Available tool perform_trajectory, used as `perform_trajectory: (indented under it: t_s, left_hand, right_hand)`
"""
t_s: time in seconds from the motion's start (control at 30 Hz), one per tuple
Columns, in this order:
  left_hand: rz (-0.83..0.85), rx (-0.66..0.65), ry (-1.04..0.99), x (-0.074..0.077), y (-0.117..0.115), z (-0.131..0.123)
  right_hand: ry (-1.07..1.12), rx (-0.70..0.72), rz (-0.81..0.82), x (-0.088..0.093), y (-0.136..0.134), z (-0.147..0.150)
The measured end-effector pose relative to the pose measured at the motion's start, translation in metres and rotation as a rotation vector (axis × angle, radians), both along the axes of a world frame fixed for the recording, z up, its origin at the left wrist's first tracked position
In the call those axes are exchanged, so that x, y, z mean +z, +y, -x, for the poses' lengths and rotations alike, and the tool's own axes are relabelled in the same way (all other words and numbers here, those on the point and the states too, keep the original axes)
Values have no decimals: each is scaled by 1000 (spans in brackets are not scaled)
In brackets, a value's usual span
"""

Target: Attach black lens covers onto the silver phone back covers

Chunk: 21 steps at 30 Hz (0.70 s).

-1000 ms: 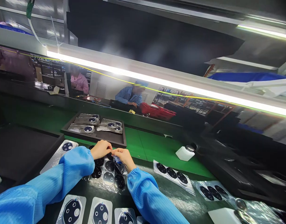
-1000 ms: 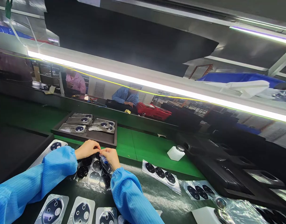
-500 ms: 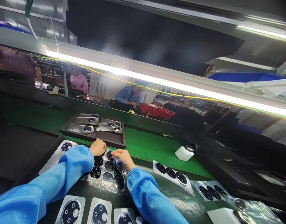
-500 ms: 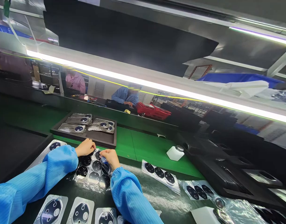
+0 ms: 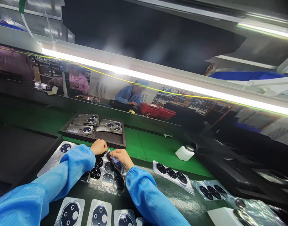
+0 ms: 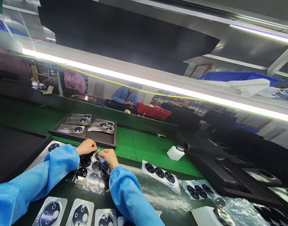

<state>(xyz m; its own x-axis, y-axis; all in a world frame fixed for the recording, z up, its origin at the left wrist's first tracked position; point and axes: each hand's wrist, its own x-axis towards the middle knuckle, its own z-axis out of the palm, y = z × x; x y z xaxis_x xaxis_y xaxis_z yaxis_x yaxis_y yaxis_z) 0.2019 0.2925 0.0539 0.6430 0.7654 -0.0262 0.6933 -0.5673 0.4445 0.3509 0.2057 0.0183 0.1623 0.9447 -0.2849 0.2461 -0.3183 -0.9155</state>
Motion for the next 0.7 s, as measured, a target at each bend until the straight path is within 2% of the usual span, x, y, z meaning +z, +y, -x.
perform_trajectory:
  t_s: [0.7]
  left_hand:
    - [-122, -110, -11, 16, -24, -1]
  right_hand:
    - [4, -23, 33, 9, 14, -2]
